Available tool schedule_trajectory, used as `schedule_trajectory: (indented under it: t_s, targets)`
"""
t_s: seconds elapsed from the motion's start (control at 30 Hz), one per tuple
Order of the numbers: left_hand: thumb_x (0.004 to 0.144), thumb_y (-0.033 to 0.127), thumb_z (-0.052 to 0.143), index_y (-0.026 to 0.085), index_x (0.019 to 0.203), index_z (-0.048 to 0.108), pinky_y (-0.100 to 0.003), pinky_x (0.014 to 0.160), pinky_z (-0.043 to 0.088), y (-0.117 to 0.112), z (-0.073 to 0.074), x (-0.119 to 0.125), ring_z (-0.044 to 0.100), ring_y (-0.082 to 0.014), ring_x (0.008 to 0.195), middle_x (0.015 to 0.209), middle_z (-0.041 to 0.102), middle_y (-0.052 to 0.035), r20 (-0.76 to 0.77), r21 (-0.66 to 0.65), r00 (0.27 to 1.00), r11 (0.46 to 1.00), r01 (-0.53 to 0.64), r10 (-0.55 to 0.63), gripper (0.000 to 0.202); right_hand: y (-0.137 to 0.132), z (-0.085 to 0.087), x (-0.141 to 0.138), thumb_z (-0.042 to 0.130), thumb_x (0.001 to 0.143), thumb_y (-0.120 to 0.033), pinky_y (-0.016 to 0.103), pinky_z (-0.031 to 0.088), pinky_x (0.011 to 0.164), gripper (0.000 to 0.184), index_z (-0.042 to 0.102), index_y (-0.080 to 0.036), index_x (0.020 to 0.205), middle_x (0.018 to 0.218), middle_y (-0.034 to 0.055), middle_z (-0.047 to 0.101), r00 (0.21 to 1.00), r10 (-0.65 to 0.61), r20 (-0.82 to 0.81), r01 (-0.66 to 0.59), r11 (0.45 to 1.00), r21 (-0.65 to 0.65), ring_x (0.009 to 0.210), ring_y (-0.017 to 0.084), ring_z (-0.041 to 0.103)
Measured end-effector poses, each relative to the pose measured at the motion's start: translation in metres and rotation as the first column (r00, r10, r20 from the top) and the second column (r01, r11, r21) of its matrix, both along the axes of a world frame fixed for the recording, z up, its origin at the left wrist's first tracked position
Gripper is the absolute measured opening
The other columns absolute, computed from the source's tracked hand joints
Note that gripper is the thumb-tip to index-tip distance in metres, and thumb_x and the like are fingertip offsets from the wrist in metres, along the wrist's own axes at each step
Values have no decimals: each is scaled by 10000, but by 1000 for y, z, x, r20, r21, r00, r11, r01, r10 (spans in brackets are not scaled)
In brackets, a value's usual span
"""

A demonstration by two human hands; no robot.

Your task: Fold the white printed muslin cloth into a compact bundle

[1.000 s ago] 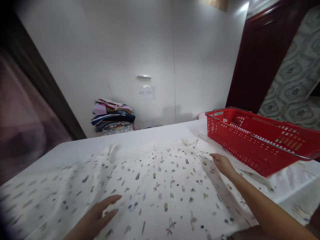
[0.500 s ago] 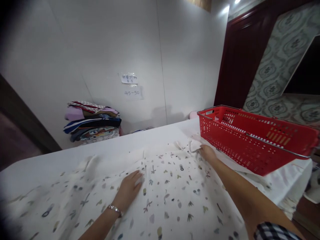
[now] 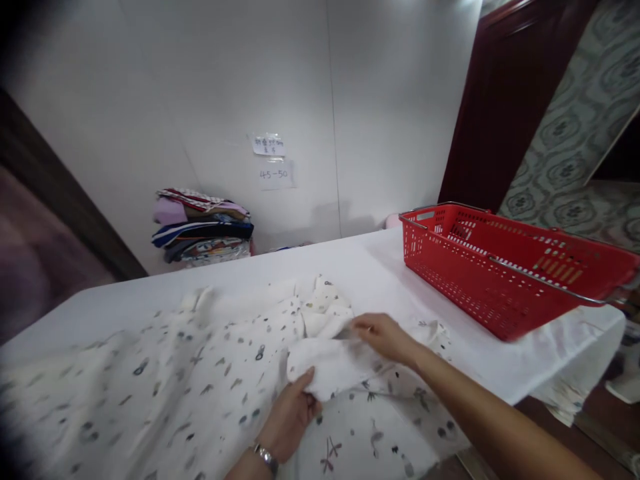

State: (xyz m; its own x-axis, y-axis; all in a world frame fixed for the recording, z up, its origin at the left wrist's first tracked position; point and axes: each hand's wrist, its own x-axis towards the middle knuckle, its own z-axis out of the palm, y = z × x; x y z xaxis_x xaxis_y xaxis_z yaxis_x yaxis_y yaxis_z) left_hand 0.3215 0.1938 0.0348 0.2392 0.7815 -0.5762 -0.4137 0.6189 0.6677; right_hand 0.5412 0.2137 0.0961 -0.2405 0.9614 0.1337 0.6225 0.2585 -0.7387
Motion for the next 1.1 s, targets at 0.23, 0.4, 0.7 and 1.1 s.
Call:
schedule_trajectory:
  t_s: [0.23, 0.4, 0.7, 1.1]
  targets:
    - [667, 262, 700, 146, 933, 573, -178, 457, 417, -28, 11, -4, 552, -87, 560, 776, 641, -33, -50, 102, 990, 987, -124, 129, 317, 42, -54, 16, 465, 767, -491, 274, 405, 635, 436, 659, -141, 940, 702, 42, 635, 953, -302, 24, 300, 931, -208, 684, 181, 559]
    - [646, 298, 711, 154, 967, 574, -185, 490, 426, -56, 7, -7, 567, -93, 614, 845, 647, -45, -77, 143, 985, 979, -142, 155, 378, 49, -69, -9, 555, 696, -269, 269, 415, 723, 611, 453, -171, 1290, 962, 54, 633, 957, -285, -61, 269, 944, -190, 783, 165, 563]
    - [618, 387, 707, 135, 997, 590, -209, 507, 423, -81, 1, -32, 577, -132, 667, 896, 652, -84, -180, 296, 970, 949, -106, 165, 470, 44, -52, -19, 501, 719, -177, 263, 384, 756, 179, 663, -174, 797, 868, 59, 591, 972, -61, 225, 36, 993, 114, 826, 172, 534]
    - [623, 428, 695, 171, 1051, 585, -287, 641, 502, -73, 22, -38, 609, -192, 802, 906, 665, -63, -267, 472, 943, 880, -53, 200, 511, -9, 66, -41, 420, 845, -362, 231, 299, 556, 236, 551, -200, 733, 630, 8, 577, 942, -272, 195, 197, 922, 334, 608, 140, 508]
